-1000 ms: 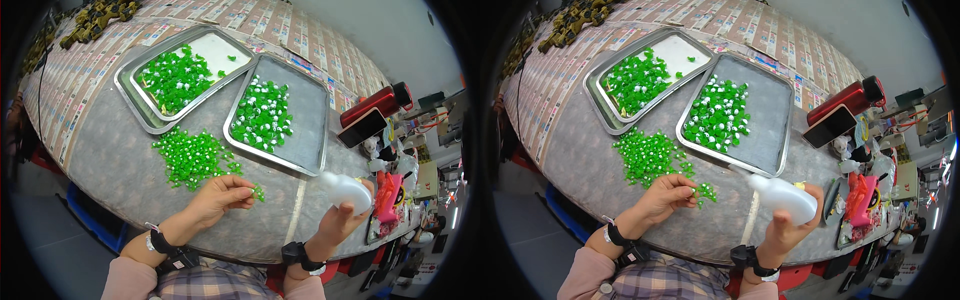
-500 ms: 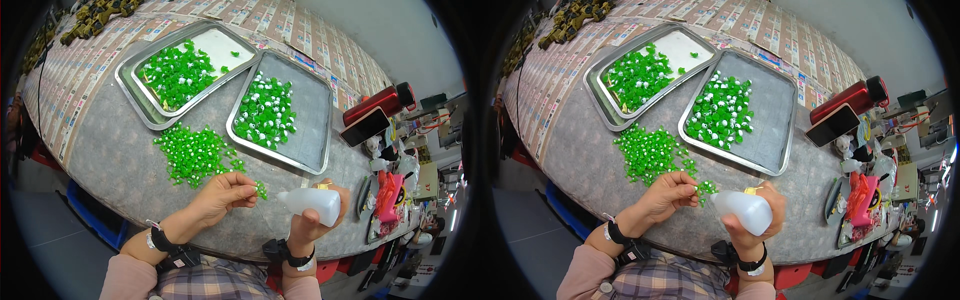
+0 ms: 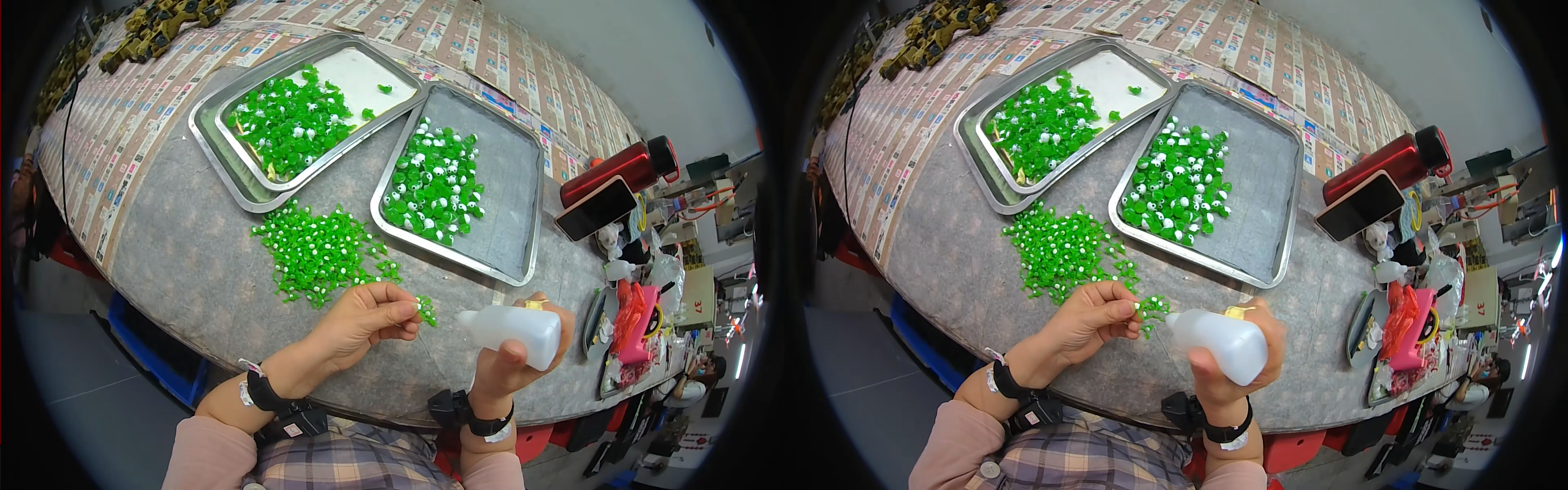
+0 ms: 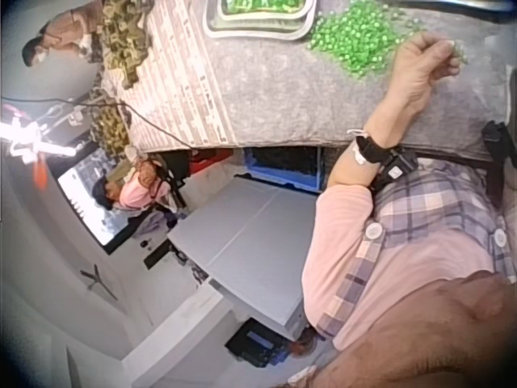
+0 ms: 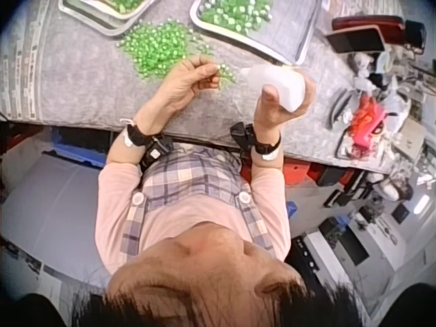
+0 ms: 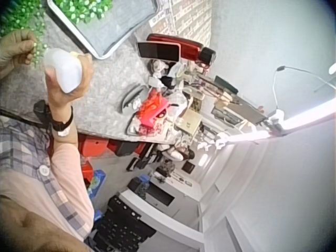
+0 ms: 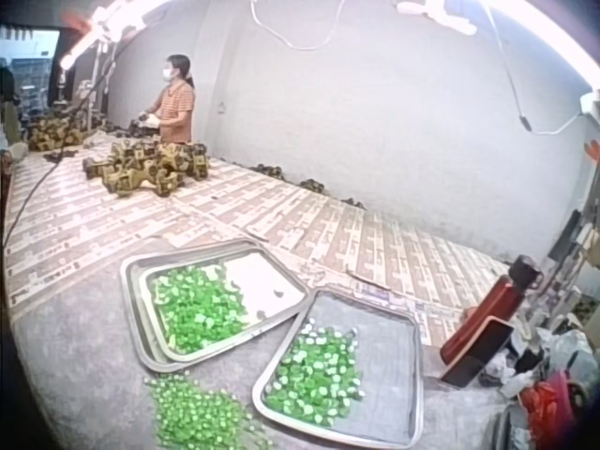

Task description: The person repeatedly picks up small green plastic pieces, applies a white substance from a squeeze bottle, and places the finished items into a metal tray. The process is repetitive and involves handling small objects one at a time.

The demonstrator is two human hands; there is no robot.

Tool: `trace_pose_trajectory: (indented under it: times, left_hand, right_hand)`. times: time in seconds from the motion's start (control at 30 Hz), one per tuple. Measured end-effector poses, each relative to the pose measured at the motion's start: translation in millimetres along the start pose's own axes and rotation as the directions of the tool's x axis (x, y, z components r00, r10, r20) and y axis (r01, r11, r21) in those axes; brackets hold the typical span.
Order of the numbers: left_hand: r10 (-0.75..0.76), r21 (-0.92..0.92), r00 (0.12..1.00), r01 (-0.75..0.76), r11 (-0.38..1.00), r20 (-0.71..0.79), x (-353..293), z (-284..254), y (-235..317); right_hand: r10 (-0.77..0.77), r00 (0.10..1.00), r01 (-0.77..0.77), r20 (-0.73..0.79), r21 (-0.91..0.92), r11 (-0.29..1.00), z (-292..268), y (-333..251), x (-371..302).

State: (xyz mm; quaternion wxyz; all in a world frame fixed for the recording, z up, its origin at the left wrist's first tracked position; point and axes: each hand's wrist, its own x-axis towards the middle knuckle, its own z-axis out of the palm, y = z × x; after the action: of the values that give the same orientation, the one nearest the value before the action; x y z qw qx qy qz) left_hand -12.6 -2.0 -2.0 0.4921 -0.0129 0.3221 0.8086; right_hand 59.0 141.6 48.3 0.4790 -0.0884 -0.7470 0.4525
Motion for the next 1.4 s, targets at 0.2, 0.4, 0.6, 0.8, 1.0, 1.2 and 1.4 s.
trace_pose_trajectory:
  times: [0.2, 0.4, 0.6, 0.8, 1.0, 1.2, 1.4]
  left_hand:
    - [-0.010, 0.011, 1.000, 0.010, 1.000, -0.012, 0, 0, 0]
    - [0.004, 0.027, 1.000, -0.004, 1.000, -0.005, -1, 0, 0]
    - [0.263, 0.212, 0.965, -0.254, 0.944, -0.013, 0, 2, -4]
    - [0.288, 0.231, 0.958, -0.276, 0.933, -0.018, -1, 4, -3]
    - [0.299, 0.231, 0.953, -0.283, 0.931, -0.039, -1, 3, -4]
    - [0.298, 0.221, 0.952, -0.275, 0.936, -0.076, 0, 6, -3]
    - [0.285, 0.194, 0.953, -0.262, 0.945, -0.100, -2, 7, -1]
  right_hand:
    - [0.046, 0.999, -0.045, 0.006, -0.123, 0.991, 4, -7, 4]
    - [0.030, 0.998, -0.036, -0.053, -0.120, 0.992, 4, -6, 4]
    - [0.019, 0.998, -0.024, -0.059, -0.081, 0.996, 3, -2, 4]
    - [0.054, 0.998, -0.054, 0.019, -0.006, 0.999, 0, 1, 2]
    - [0.025, 0.999, -0.023, -0.032, 0.052, 0.998, -3, 5, 0]
    - [0.197, 0.973, -0.190, -0.117, 0.063, 0.980, -41, 15, 33]
    - [0.490, 0.863, -0.488, 0.123, -0.048, 0.872, -92, 70, 40]
